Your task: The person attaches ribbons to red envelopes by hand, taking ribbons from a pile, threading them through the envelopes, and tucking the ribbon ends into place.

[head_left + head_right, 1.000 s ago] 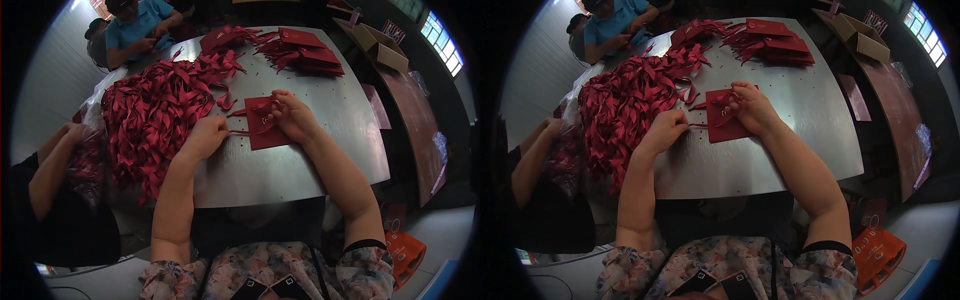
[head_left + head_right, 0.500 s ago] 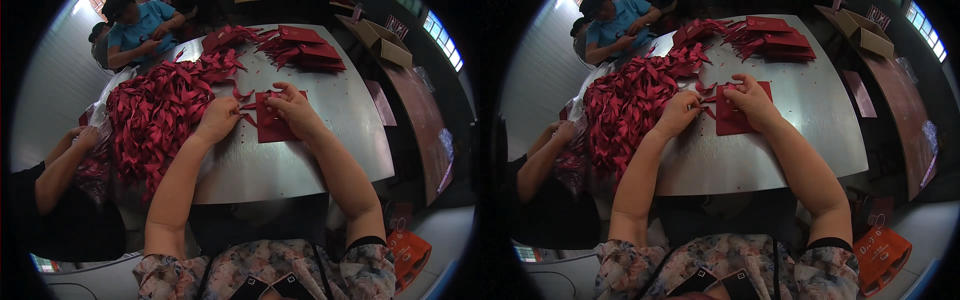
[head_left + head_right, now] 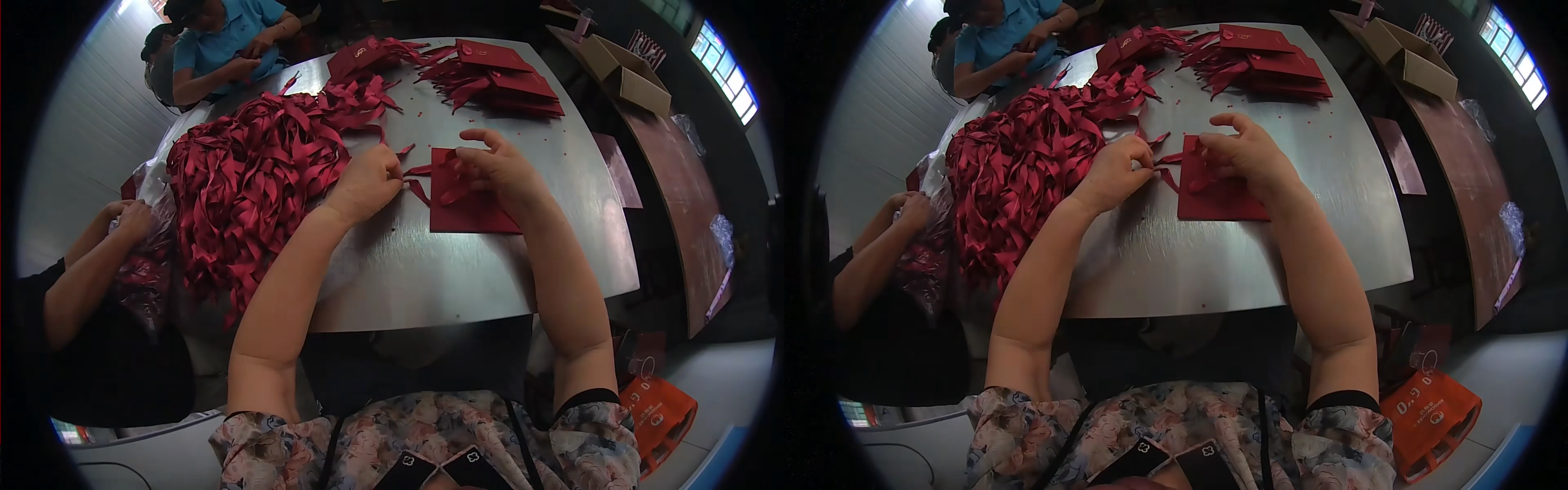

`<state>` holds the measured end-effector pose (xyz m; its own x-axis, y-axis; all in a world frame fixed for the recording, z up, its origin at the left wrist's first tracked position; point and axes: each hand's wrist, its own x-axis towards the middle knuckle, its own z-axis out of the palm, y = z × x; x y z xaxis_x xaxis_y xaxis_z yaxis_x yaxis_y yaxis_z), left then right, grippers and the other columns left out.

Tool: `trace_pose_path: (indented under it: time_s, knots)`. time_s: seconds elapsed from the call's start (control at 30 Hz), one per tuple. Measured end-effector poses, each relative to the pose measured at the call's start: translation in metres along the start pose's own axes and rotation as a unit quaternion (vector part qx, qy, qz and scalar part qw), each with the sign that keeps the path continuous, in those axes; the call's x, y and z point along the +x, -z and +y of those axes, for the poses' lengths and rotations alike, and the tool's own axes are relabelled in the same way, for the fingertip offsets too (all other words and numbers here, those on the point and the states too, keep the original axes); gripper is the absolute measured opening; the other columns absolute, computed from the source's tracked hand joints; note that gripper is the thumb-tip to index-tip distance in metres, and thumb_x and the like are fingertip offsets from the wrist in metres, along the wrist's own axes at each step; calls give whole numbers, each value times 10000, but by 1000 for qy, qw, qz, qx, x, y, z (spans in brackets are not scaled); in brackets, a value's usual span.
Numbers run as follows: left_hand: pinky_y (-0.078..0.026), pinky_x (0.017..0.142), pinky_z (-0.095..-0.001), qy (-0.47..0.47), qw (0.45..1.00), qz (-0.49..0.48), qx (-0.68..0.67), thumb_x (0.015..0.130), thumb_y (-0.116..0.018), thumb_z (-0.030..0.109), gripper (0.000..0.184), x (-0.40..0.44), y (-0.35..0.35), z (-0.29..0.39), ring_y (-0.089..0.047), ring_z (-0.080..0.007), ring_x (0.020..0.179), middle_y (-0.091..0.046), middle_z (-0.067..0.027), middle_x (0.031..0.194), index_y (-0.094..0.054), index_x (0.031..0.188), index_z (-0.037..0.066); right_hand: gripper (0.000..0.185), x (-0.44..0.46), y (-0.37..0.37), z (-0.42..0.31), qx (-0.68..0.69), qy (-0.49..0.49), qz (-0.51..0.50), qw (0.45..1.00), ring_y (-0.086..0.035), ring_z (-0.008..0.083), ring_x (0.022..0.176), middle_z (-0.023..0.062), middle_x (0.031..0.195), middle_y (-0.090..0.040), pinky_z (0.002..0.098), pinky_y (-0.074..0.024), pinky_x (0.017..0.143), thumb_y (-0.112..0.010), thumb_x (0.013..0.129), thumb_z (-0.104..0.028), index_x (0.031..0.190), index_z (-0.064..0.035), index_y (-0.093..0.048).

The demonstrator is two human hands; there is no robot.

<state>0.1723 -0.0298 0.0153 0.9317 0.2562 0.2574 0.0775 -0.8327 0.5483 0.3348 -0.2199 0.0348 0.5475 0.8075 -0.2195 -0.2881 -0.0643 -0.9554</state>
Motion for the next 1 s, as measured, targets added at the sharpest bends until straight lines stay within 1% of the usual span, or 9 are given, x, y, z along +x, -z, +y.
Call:
trace_pose_path:
  time_s: [0.17, 0.27, 0.47, 0.57, 0.63, 0.7, 0.87, 0.93, 1.0]
  knots:
    - [-488, 807, -342, -69, 997, -13, -37, 746, -684, 35, 83, 11, -8, -8, -622, -261, 890, -626, -111, 920, -631, 800, -1, 426, 2, 7, 3, 29, -19, 1, 999, -654, 139, 841, 64, 987, -658, 294, -552, 724, -653, 897, -121, 1284, -71, -484]
    - [-499, 787, -402, -59, 997, -7, -48, 715, -668, 51, 40, 11, -16, -1, -628, -325, 869, -645, -132, 896, -649, 741, 27, 334, 1, 5, 2, 47, -35, 15, 998, -654, 133, 856, 32, 971, -659, 296, -546, 779, -616, 928, -141, 1240, -88, -508]
    - [-505, 752, -401, 45, 999, -4, 2, 687, -670, 56, 63, 10, -13, 17, -638, -329, 835, -666, -129, 869, -653, 745, 38, 255, 11, 8, 8, 92, -52, 47, 993, -657, 168, 847, 49, 910, -638, 355, -554, 801, -563, 967, -186, 1193, -81, -512]
    - [-509, 704, -381, 63, 998, -16, -12, 683, -688, 56, 79, 14, -9, 14, -650, -294, 760, -672, -129, 792, -663, 753, 29, 243, 13, 10, 9, 118, -58, 59, 990, -658, 198, 811, 56, 877, -626, 378, -558, 783, -551, 972, -201, 1176, -76, -506]
    - [-501, 658, -342, 103, 988, -55, -96, 685, -718, 50, 98, 15, -2, 14, -643, -224, 685, -669, -121, 728, -678, 765, 9, 239, 8, 6, 5, 130, -57, 56, 988, -660, 222, 783, 60, 867, -622, 391, -561, 764, -545, 972, -209, 1164, -75, -502]
    - [-494, 651, -323, 107, 986, -64, -112, 684, -733, 49, 111, 14, 2, 14, -631, -195, 675, -666, -116, 725, -683, 768, -3, 221, 3, 1, 0, 128, -67, 72, 987, -610, 136, 732, 29, 807, -586, 357, -560, 759, -541, 983, -205, 1160, -76, -514]
    - [-485, 646, -301, 92, 987, -68, -108, 685, -749, 40, 124, 11, 8, 7, -618, -165, 676, -655, -111, 714, -683, 769, -24, 205, 17, 11, 15, 57, -44, 58, 996, -564, 96, 678, 1, 789, -558, 303, -546, 654, -551, 976, -207, 1136, -80, -529]
    - [-464, 636, -266, 82, 988, -72, -112, 709, -722, 14, 79, 8, 10, 7, -569, -101, 679, -632, -45, 730, -661, 748, -15, 203, 16, 9, 15, 32, -38, 62, 997, -556, 87, 672, -7, 788, -550, 285, -537, 622, -557, 972, -207, 1130, -81, -534]
    - [-463, 635, -262, 92, 986, -77, -115, 711, -717, 10, 75, 4, 12, 8, -568, -97, 679, -635, -41, 726, -660, 751, -17, 200, 15, 5, 15, 11, -29, 77, 997, -553, 82, 670, -15, 791, -538, 269, -528, 609, -565, 962, -201, 1120, -82, -538]
